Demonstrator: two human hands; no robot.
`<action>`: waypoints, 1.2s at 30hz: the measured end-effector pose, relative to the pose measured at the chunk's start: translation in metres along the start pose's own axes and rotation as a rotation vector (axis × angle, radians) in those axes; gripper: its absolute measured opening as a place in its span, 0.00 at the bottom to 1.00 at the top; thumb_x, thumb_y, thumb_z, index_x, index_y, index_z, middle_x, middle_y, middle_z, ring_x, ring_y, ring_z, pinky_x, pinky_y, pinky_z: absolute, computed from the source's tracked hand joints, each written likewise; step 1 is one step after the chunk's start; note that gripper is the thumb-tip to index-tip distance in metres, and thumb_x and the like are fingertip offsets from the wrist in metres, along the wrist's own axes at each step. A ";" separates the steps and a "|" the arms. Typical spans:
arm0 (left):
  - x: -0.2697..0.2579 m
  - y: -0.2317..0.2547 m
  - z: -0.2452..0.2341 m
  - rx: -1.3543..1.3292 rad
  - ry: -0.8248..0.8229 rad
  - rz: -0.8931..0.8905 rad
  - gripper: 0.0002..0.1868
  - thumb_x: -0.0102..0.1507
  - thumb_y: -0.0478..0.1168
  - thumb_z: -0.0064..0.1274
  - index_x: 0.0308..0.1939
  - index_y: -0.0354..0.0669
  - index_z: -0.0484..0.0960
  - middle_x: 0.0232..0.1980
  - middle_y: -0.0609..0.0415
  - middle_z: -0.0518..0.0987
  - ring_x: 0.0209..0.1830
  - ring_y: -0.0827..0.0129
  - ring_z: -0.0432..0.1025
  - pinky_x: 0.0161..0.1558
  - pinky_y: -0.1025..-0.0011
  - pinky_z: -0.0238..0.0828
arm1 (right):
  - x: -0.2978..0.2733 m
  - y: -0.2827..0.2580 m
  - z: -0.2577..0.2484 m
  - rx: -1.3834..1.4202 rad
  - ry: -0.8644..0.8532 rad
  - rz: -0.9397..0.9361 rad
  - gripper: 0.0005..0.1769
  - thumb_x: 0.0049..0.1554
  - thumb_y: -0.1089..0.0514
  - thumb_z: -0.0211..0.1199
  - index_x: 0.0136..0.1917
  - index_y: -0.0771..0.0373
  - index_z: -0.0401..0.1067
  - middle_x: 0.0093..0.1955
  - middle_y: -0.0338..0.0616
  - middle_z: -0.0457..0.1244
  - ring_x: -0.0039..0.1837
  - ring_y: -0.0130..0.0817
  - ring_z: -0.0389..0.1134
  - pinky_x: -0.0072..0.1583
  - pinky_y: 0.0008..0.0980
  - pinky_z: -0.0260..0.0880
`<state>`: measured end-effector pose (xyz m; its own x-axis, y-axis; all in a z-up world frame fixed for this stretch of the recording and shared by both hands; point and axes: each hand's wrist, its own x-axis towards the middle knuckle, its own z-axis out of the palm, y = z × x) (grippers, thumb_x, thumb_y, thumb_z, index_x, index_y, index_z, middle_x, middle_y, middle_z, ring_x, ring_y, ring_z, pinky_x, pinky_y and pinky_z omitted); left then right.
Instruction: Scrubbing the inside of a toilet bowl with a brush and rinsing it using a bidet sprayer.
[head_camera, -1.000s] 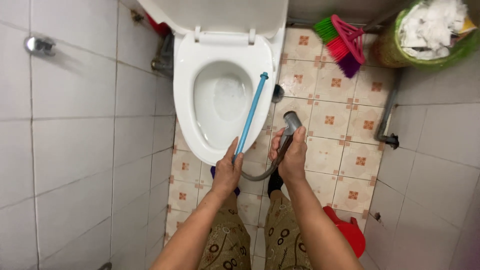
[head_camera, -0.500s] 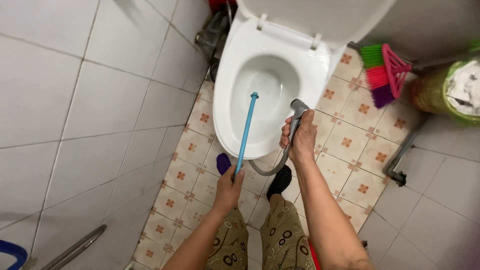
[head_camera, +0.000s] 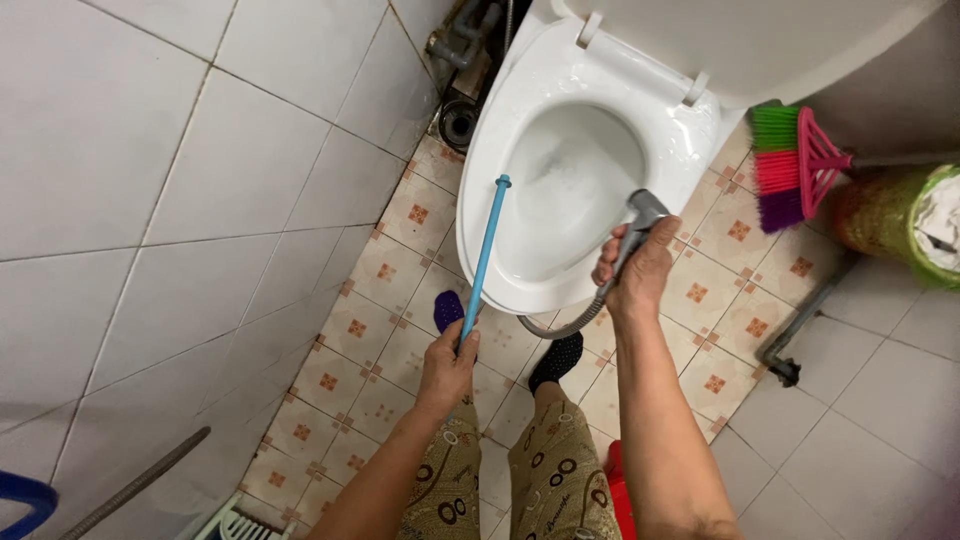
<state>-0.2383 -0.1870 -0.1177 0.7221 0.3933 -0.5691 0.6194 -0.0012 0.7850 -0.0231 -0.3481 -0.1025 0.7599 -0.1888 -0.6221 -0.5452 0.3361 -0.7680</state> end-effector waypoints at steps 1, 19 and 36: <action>0.000 -0.004 -0.001 -0.004 0.002 -0.014 0.16 0.66 0.42 0.46 0.54 0.39 0.77 0.34 0.41 0.79 0.31 0.62 0.71 0.34 0.62 0.70 | 0.001 -0.002 -0.002 0.005 0.018 -0.044 0.43 0.50 0.20 0.43 0.37 0.66 0.66 0.19 0.44 0.53 0.16 0.30 0.51 0.19 0.28 0.53; -0.001 -0.020 -0.001 -0.036 0.042 0.005 0.15 0.65 0.43 0.47 0.52 0.41 0.79 0.32 0.43 0.80 0.30 0.64 0.71 0.33 0.64 0.71 | -0.027 0.006 0.018 -0.149 -0.090 0.071 0.38 0.58 0.28 0.37 0.37 0.66 0.64 0.19 0.42 0.53 0.15 0.28 0.50 0.18 0.27 0.51; -0.022 -0.021 0.014 -0.117 0.086 -0.036 0.13 0.65 0.41 0.47 0.51 0.43 0.79 0.21 0.47 0.76 0.17 0.70 0.68 0.21 0.71 0.68 | -0.036 0.022 -0.072 -0.228 0.100 0.144 0.39 0.58 0.26 0.37 0.37 0.66 0.63 0.20 0.42 0.52 0.16 0.28 0.49 0.19 0.28 0.52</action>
<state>-0.2631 -0.2086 -0.1252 0.6676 0.4685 -0.5786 0.6008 0.1200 0.7904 -0.0883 -0.4006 -0.1081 0.6365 -0.2482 -0.7302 -0.7190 0.1517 -0.6783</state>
